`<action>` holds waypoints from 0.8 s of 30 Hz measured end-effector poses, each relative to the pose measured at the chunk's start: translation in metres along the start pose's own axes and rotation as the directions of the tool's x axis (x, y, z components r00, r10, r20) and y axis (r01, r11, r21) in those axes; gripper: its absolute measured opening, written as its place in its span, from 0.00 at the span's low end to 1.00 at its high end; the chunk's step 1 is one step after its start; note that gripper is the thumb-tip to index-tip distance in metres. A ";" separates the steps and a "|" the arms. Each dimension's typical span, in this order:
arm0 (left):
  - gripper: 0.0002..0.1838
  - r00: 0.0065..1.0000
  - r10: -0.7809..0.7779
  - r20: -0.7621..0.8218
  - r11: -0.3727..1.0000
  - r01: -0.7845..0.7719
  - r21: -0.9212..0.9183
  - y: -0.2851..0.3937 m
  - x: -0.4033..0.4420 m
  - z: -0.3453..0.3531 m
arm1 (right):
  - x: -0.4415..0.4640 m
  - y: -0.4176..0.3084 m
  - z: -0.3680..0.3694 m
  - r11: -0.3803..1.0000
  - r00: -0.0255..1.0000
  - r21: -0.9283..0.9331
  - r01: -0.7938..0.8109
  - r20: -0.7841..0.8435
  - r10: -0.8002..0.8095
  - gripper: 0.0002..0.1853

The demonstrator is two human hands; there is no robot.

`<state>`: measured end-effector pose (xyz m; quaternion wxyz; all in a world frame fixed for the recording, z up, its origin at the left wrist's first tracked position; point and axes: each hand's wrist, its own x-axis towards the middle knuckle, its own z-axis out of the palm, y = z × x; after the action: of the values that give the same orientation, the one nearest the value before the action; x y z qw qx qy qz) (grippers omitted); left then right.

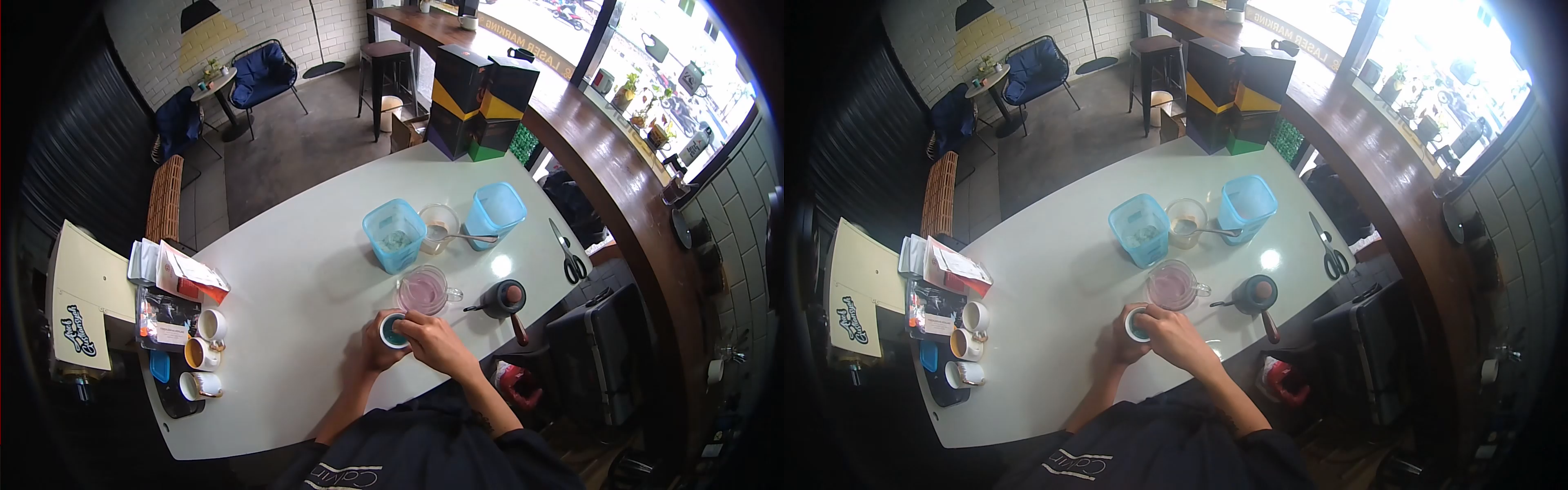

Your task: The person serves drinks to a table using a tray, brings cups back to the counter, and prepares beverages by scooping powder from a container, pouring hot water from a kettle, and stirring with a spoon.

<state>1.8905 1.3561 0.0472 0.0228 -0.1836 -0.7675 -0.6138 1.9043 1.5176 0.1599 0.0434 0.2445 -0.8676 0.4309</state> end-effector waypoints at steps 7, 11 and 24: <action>0.34 0.999 -0.017 -0.032 1.000 0.017 0.010 0.000 -0.001 0.003 | 0.001 -0.004 -0.011 0.991 0.995 -0.098 -0.095 -0.006 0.095 0.13; 0.35 1.000 0.013 -0.014 1.000 -0.013 0.013 -0.003 -0.001 0.003 | 0.004 -0.004 -0.004 0.996 0.994 -0.040 -0.084 -0.079 0.080 0.13; 0.36 1.000 0.008 -0.021 1.000 -0.007 0.019 -0.006 -0.002 0.003 | 0.005 -0.006 -0.006 0.993 0.991 -0.055 -0.107 -0.081 0.102 0.13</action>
<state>1.8909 1.3578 0.0408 0.0348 -0.1800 -0.7724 -0.6081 1.9017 1.5173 0.1696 0.0620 0.1803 -0.8893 0.4158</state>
